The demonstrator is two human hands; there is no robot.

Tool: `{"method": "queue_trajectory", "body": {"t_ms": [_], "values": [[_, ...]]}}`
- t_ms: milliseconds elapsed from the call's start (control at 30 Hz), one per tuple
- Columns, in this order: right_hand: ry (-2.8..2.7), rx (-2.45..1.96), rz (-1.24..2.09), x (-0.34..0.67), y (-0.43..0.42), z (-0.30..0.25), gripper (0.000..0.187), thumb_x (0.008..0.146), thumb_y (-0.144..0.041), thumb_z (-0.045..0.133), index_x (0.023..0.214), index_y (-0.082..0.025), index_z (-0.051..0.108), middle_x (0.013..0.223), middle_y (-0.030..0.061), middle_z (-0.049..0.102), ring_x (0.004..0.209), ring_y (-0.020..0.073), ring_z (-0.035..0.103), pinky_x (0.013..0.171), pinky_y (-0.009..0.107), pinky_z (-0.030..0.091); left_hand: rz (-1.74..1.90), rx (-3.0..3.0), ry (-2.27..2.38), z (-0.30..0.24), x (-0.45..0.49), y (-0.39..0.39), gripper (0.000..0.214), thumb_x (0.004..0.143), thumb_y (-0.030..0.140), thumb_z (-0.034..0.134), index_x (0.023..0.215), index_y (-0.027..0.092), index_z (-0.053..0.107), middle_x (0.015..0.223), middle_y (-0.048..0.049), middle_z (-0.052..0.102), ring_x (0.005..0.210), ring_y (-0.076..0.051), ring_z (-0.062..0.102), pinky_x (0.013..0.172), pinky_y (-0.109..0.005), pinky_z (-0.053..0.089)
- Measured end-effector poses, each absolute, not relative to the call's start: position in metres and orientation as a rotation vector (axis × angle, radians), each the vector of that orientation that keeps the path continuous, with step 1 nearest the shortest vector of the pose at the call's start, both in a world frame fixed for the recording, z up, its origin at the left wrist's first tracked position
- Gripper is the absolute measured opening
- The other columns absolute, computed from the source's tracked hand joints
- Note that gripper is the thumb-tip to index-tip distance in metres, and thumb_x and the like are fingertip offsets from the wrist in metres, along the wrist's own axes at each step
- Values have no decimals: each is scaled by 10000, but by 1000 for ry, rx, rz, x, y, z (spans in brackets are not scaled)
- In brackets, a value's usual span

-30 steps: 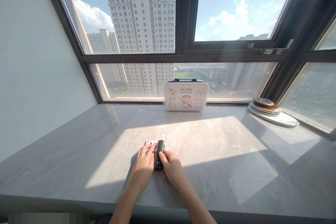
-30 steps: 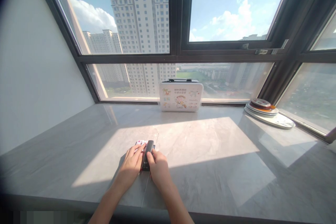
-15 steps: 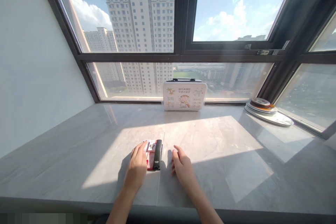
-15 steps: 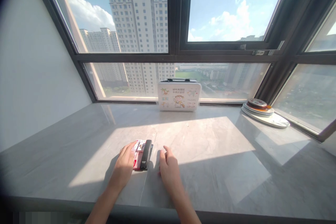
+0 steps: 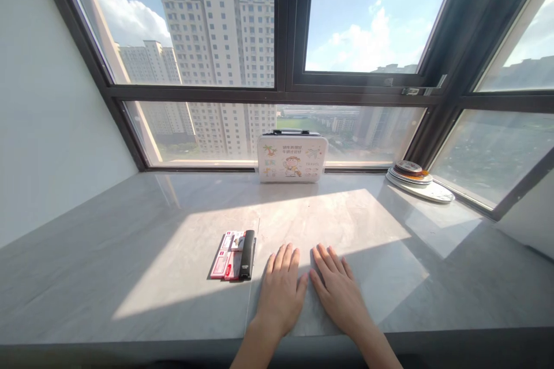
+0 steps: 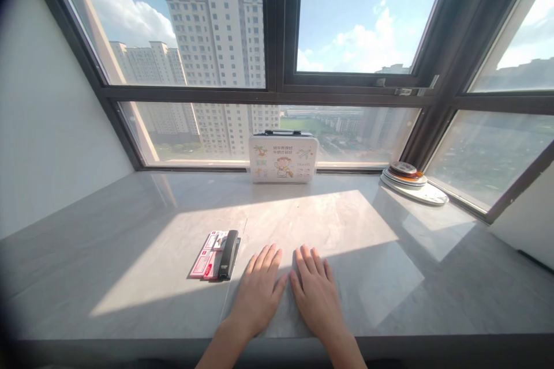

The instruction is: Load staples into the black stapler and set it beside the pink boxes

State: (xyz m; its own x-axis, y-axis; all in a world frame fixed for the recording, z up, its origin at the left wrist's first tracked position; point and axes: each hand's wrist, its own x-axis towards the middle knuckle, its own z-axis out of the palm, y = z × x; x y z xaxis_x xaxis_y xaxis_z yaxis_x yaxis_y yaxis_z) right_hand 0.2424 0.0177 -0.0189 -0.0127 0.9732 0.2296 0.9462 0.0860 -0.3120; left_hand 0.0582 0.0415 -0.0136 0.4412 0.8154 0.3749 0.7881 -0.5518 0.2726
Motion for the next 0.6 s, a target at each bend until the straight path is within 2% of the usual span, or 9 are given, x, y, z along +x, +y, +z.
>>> {"method": "queue_trajectory", "body": {"t_ms": [233,600], "values": [[-2043,-1937,-5,235,13,-18,570,1044,-457,305,1600,-340,353,1673,19,307,1561,305,213,1222,548,198,703,2645,1491,-20,52,38,552,1067,433,347,1599,288,322,1667,-54,330,1547,-263,272,1242,-556,289],[-2093,-2021,-59,231,9,-12,583,1060,-496,244,1613,-328,323,1689,17,269,1566,299,192,1227,529,187,683,2642,1555,-17,53,35,557,1069,519,329,1586,313,340,1675,-11,316,1546,-233,278,1261,-509,293]]}}
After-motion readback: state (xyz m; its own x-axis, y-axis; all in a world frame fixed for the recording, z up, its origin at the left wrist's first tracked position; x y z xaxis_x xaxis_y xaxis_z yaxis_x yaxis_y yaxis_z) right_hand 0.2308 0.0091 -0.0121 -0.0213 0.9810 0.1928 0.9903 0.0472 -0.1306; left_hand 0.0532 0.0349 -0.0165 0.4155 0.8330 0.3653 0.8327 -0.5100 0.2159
